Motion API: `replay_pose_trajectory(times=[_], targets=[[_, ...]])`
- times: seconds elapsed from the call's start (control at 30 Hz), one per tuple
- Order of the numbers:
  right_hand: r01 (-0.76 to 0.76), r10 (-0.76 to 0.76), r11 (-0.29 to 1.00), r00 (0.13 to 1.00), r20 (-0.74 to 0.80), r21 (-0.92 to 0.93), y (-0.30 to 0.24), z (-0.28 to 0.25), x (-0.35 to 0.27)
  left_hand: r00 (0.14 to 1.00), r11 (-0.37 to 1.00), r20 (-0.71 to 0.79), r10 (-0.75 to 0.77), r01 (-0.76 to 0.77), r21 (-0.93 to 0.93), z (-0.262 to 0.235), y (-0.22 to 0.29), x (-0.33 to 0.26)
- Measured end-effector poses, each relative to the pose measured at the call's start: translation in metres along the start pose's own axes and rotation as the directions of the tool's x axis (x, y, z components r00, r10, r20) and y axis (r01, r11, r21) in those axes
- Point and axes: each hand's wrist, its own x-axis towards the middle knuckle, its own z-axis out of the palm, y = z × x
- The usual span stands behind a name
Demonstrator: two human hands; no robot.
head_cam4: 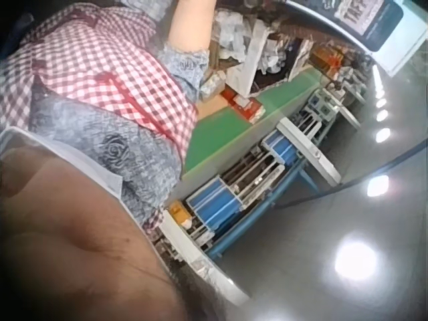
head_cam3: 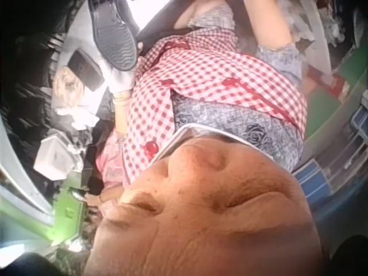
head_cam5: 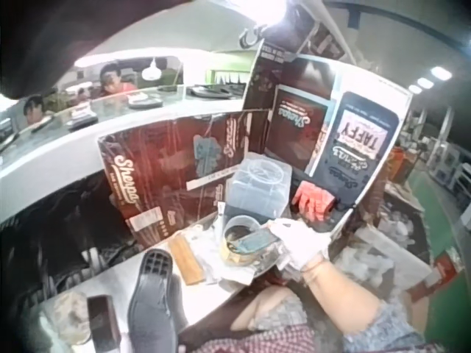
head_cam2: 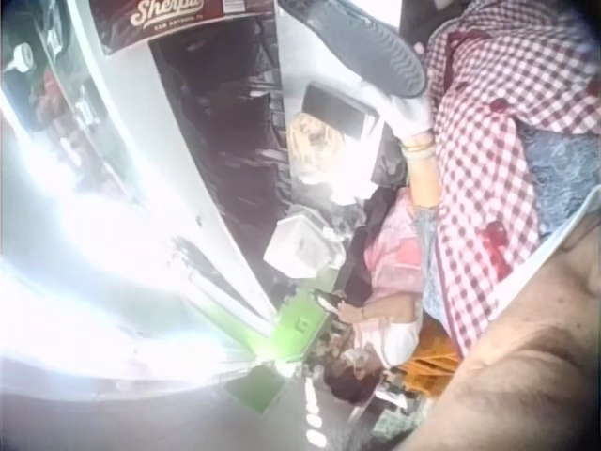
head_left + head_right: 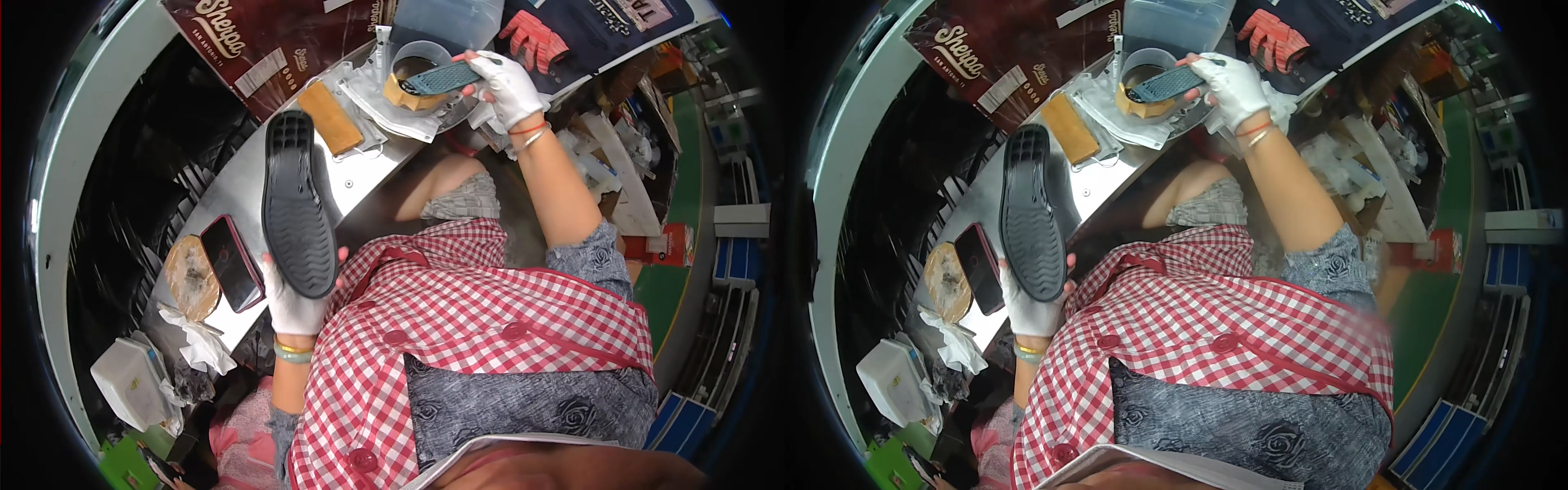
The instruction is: The person scrubs the soles of black slip-on shoes using a small blue brush. They repeatedly dip the brush into a container of liquid and scrub the textured bottom of the shoes, then place the cleaned shoes on a nearby counter. A second person is visible in the background performing a similar task.
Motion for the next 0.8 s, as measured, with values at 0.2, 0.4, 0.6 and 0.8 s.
replay_pose_trajectory(times=[0.2, 0.4, 0.6, 0.8], targets=[[0.009, -0.036, 0.97, 0.994, 0.106, 0.242, -0.031, 0.08, -0.07, 0.931, 0.969, 0.365, -0.028, 0.115, -0.218, 0.014, 0.003, 0.041], [0.002, -0.075, 0.935, 0.978, 0.194, 0.354, -0.045, 0.125, -0.103, 0.94, 0.996, 0.341, -0.003, 0.032, -0.078, 0.048, -0.003, 0.039], [-0.014, -0.035, 0.951, 0.988, 0.152, 0.308, -0.041, 0.134, -0.105, 0.936, 0.999, 0.351, 0.015, 0.002, -0.048, 0.056, -0.009, 0.033], [0.075, -0.094, 0.939, 0.995, 0.042, 0.336, -0.043, 0.136, -0.109, 0.941, 0.995, 0.335, 0.045, -0.073, 0.072, 0.051, -0.015, 0.026]])
